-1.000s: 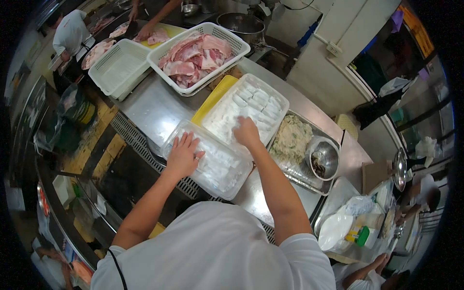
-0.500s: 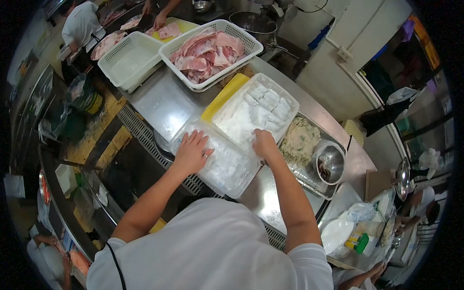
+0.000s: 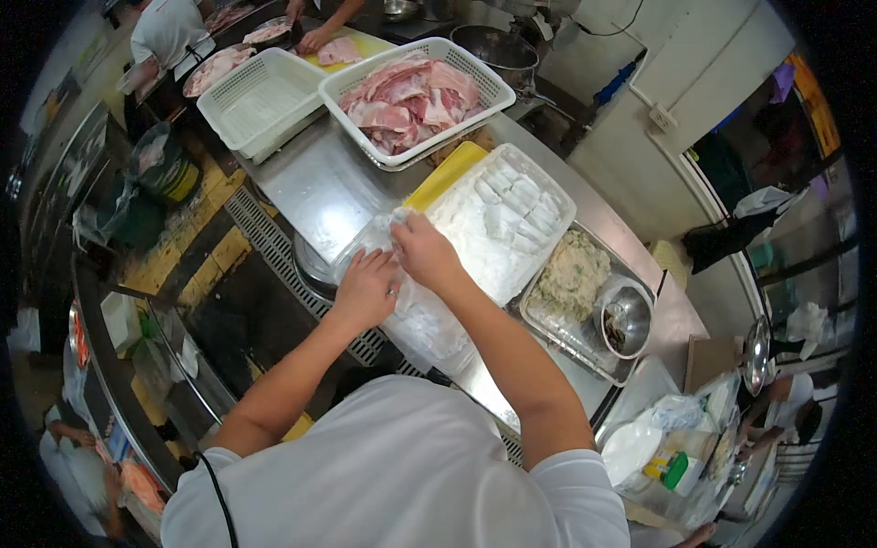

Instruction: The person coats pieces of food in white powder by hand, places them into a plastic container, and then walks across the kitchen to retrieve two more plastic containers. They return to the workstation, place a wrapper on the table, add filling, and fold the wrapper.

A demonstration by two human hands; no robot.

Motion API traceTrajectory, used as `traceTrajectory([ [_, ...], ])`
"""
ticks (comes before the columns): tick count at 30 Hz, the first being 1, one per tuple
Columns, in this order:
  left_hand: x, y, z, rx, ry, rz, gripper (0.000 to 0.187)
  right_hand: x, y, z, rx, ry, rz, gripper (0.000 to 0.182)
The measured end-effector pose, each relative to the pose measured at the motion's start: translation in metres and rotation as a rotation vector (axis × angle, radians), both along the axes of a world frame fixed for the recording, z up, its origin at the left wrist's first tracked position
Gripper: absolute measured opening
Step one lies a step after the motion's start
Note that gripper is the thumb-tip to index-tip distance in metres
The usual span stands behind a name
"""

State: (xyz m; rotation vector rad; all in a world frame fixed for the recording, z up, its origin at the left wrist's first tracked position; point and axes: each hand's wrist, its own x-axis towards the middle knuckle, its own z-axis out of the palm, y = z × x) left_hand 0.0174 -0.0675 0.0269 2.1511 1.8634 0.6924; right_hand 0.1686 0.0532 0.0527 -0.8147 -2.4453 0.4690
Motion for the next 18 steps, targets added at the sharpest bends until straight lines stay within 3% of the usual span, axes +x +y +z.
traceTrajectory([
  [2,-0.006,-0.008,-0.001,0.081,-0.069,0.061,0.030,-0.001,0.009,-0.038,0.261,-0.206,0.120,0.041],
  [6,-0.020,-0.024,-0.003,0.204,-0.173,0.104,0.020,0.011,-0.022,-0.015,0.039,-0.291,0.078,0.045],
  [15,-0.023,-0.026,-0.007,0.171,-0.152,0.092,0.021,0.007,-0.004,-0.035,0.232,-0.485,0.104,0.040],
  [18,-0.023,-0.025,-0.009,0.159,-0.140,0.091,0.020,0.000,-0.001,-0.034,0.146,-0.495,0.096,0.041],
])
